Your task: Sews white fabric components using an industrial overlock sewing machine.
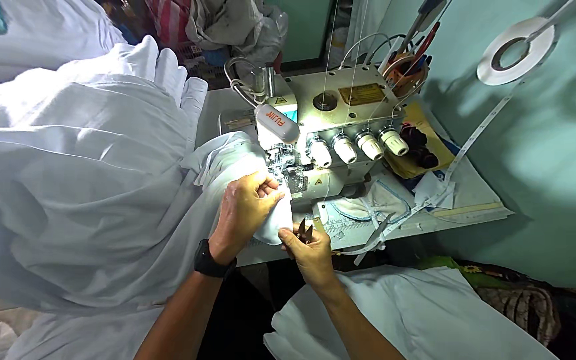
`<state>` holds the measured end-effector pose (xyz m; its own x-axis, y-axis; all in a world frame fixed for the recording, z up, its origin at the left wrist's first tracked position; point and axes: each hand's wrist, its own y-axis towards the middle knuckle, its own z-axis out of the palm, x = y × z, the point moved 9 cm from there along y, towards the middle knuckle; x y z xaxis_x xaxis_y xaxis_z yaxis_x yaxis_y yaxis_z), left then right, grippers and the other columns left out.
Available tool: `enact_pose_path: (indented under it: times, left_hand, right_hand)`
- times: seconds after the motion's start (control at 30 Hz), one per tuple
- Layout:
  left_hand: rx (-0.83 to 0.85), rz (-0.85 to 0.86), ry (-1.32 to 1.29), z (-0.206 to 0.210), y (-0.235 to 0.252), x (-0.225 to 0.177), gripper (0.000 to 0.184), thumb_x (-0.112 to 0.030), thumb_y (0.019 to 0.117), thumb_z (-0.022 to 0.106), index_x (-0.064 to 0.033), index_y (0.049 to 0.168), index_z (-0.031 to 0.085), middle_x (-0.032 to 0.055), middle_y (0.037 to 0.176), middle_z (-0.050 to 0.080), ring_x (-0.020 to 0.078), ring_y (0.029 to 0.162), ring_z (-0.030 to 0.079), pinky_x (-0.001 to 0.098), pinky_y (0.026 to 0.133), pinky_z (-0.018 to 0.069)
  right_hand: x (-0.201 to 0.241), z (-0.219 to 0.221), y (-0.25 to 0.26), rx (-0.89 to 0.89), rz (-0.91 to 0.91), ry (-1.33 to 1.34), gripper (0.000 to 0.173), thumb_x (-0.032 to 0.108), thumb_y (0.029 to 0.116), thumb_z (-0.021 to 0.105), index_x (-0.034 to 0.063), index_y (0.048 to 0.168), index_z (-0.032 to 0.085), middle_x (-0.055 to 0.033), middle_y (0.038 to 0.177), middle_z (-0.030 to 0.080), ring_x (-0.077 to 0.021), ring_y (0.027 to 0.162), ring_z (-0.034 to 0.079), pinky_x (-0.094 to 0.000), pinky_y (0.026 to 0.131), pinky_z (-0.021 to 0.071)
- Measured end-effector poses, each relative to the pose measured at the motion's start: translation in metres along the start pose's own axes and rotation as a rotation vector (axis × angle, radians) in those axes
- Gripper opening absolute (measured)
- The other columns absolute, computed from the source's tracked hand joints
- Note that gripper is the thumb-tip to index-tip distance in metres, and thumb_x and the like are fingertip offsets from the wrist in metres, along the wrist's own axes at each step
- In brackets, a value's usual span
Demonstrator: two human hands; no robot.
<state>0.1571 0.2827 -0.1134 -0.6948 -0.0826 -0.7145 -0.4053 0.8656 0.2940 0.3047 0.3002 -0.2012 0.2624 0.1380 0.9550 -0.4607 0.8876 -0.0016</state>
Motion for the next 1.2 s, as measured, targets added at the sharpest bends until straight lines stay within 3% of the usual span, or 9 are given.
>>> enact_pose_path:
  times: [0.13,0.27,0.57,0.67,0.83,0.97,1.07,1.13,1.2]
  left_hand:
    - [0.014,0.193,0.212,0.003,-0.008,-0.016,0.008,-0.013,0.0905,0.074,-0.0072,0.093,0.079,0.0112,0.099,0.067,0.0225,0.087,0.065,0.0382,0.074,0.0535]
    - [-0.094,0.371,0.563,0.018,-0.04,-0.039,0.021,-0.008,0.0954,0.059,-0.0044,0.103,0.078,0.012,0.092,0.074,0.0309,0.089,0.071,0.0453,0.078,0.0554]
    - [0.089,0.215,0.192,0.0,0.001,0.012,0.033,-0.017,0.0996,0.05,0.001,0.117,0.072,0.0155,0.131,0.069,0.0323,0.132,0.059,0.0615,0.114,0.0363]
    - [0.068,0.24,0.209,-0.004,0.018,0.019,0.031,-0.015,0.0989,0.054,0.0006,0.118,0.072,0.0168,0.128,0.07,0.0345,0.129,0.061,0.0646,0.112,0.0365]
    - [0.054,0.145,0.211,-0.01,0.059,0.04,0.029,-0.017,0.0999,0.058,-0.0007,0.119,0.073,0.0168,0.13,0.069,0.035,0.133,0.058,0.0609,0.113,0.0358]
    - [-0.041,-0.041,0.144,-0.021,0.083,0.066,0.035,-0.015,0.1022,0.055,0.0062,0.128,0.066,0.0247,0.141,0.059,0.0368,0.14,0.05,0.0507,0.119,0.0353]
    - [-0.139,-0.31,-0.01,-0.031,0.065,0.085,0.043,-0.016,0.1058,0.051,0.0048,0.143,0.054,0.0235,0.152,0.049,0.0323,0.146,0.043,0.0456,0.122,0.0305]
    - [-0.136,-0.428,-0.076,-0.032,0.032,0.083,0.051,-0.027,0.1079,0.051,0.0021,0.149,0.048,0.0255,0.144,0.056,0.0355,0.136,0.053,0.0517,0.115,0.038]
    - [-0.104,-0.439,-0.129,-0.026,-0.017,0.069,0.059,-0.041,0.1022,0.059,-0.0042,0.147,0.048,0.0221,0.123,0.066,0.0326,0.109,0.066,0.0539,0.094,0.0529]
  right_hand:
    - [0.011,0.003,-0.01,-0.021,-0.047,-0.008,0.03,-0.009,0.0864,0.063,-0.0095,0.116,0.058,0.0043,0.074,0.068,0.0008,0.062,0.065,-0.014,0.056,0.0538]
    - [0.029,0.004,-0.018,-0.023,-0.267,-0.196,0.02,-0.006,0.0819,0.069,-0.0055,0.099,0.059,0.0028,0.076,0.063,0.0031,0.063,0.062,-0.0141,0.06,0.0568]
    - [0.042,0.015,0.036,-0.045,-0.488,-0.425,0.011,0.002,0.0882,0.067,-0.0056,0.088,0.075,-0.0024,0.068,0.069,0.0016,0.057,0.061,-0.0149,0.055,0.0528]
    - [0.051,0.018,0.042,-0.138,-0.618,-0.697,0.014,0.01,0.0863,0.068,0.0002,0.087,0.079,-0.0037,0.061,0.065,-0.0042,0.05,0.051,-0.0222,0.05,0.0416]
    - [0.016,0.018,0.009,0.014,-0.591,-0.531,0.017,0.004,0.0939,0.061,-0.0085,0.089,0.073,-0.0081,0.072,0.069,0.0004,0.06,0.06,-0.0133,0.059,0.0507]
    - [-0.027,0.014,-0.018,0.137,-0.599,-0.743,0.021,0.016,0.0914,0.065,-0.0001,0.08,0.075,-0.0077,0.068,0.071,-0.0112,0.057,0.066,-0.0258,0.054,0.0531]
    - [-0.013,0.011,-0.001,0.249,-0.331,-0.508,0.032,0.026,0.0932,0.068,-0.0005,0.075,0.067,0.0019,0.062,0.057,0.0021,0.054,0.049,-0.0153,0.052,0.0409]
    - [0.013,0.011,0.015,0.279,-0.297,-0.554,0.054,0.053,0.0991,0.055,0.0019,0.084,0.065,0.0057,0.064,0.052,0.0023,0.056,0.045,-0.0182,0.054,0.0393]
    - [0.048,0.016,0.025,0.231,-0.454,-0.767,0.062,0.059,0.1023,0.046,0.0021,0.089,0.067,0.0001,0.062,0.054,-0.0072,0.054,0.05,-0.0271,0.052,0.0429]
